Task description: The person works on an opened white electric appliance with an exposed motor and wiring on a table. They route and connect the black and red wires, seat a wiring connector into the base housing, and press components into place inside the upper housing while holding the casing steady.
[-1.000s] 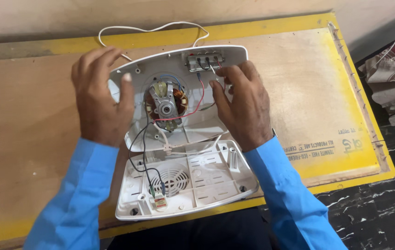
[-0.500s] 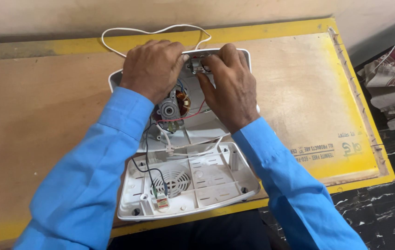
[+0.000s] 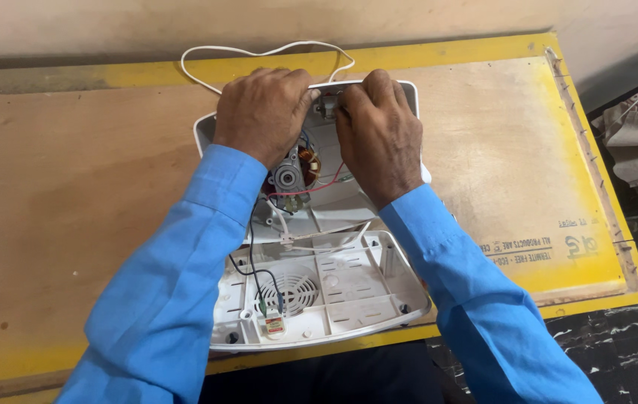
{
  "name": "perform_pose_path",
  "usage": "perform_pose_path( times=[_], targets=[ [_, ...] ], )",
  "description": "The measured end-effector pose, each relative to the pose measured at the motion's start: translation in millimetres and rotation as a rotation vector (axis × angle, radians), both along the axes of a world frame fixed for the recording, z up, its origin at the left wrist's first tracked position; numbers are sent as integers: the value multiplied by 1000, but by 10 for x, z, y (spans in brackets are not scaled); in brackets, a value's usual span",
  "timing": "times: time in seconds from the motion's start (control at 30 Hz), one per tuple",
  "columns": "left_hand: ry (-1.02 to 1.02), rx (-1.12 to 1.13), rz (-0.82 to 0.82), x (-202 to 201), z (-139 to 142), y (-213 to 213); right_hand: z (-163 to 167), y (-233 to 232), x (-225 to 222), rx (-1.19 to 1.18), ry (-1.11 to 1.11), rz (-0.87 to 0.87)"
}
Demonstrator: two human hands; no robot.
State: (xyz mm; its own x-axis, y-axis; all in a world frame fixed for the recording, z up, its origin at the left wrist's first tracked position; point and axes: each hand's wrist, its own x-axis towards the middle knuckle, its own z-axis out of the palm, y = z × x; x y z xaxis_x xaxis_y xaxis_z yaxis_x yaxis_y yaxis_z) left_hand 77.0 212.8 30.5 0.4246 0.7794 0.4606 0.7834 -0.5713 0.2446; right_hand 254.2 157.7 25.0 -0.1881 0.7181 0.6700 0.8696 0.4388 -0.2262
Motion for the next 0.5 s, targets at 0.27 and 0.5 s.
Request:
perform_pose_path(
  times=[0.27, 0.5],
  targets=[
    [1, -15, 11, 10, -2, 1, -30, 15, 14, 16, -23, 2],
    [5, 2, 7, 13, -16, 11, -34, 41, 25, 38, -53, 5]
  ],
)
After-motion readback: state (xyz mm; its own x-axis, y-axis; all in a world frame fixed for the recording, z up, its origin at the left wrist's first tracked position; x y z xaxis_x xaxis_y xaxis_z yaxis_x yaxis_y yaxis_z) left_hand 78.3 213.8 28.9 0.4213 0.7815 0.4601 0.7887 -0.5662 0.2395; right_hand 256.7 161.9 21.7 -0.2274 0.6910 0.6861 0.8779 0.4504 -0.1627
